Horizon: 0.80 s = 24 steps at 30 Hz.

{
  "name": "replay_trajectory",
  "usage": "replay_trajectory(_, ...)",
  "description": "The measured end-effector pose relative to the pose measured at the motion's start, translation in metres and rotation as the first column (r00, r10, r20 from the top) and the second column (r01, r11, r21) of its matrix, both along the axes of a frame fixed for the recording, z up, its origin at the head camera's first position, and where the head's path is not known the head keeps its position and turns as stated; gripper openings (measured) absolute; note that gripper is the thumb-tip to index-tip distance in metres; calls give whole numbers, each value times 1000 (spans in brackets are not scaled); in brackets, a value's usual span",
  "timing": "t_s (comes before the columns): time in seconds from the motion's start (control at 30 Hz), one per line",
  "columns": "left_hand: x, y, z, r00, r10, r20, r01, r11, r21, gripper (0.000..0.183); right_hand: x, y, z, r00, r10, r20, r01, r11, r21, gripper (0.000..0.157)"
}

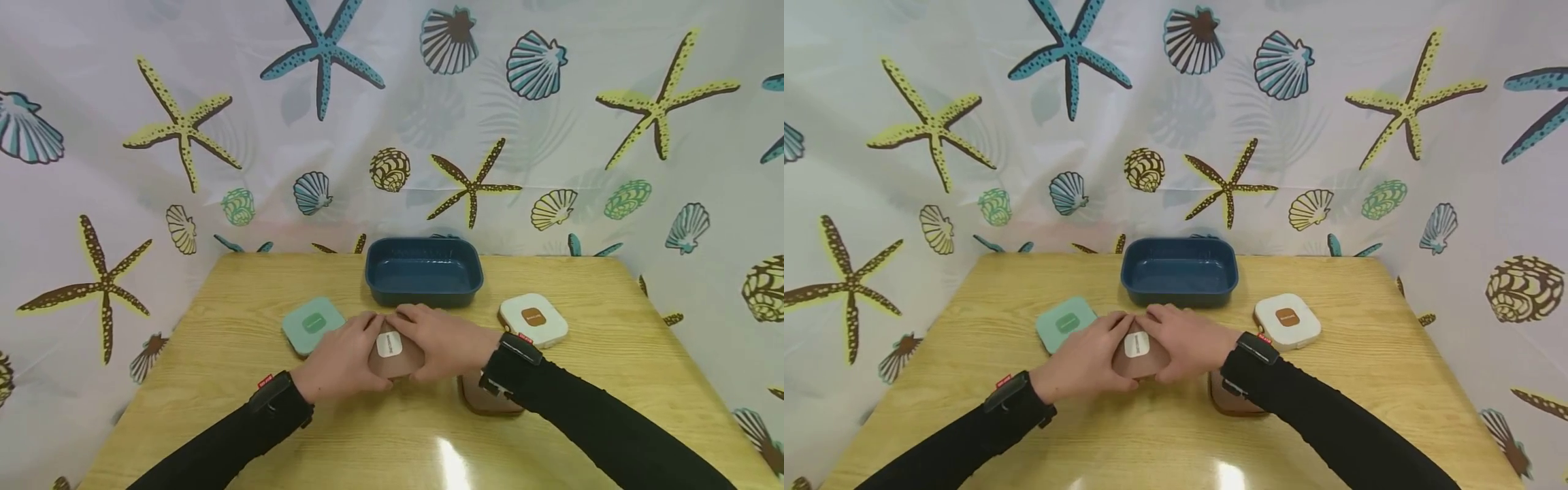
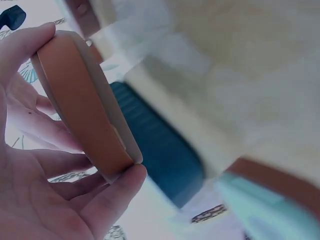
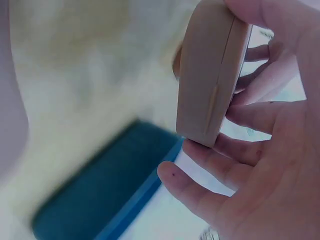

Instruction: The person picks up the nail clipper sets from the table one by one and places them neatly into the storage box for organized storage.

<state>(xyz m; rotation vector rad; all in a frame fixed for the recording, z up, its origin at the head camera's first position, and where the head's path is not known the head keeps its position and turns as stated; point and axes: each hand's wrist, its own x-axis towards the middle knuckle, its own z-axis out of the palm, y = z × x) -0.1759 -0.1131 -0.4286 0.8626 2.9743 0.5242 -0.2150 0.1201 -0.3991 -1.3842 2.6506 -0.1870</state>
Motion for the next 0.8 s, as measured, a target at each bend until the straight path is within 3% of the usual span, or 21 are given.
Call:
replay_trajectory(0.2, -31, 17, 33, 997, -61, -43, 64, 995, 71, 99, -18, 22, 32, 998, -46, -44, 44, 998, -41, 97)
replay_trajectory(0.37, -62, 32, 50, 994, -81, -67, 86, 993, 81, 98, -39, 38, 49, 994, -100, -44, 96, 992, -77, 94)
replay_trajectory(0.63, -106, 56, 65, 998, -63, 0, 63, 996, 68, 94, -78, 55, 60, 992, -122, 28, 124, 984, -128, 91)
replay_trajectory(0.8, -128, 68, 66, 996, -59, 64, 56, 997, 50, 95, -97, 62, 59, 985, -153, 84, 163, 978, -133, 92)
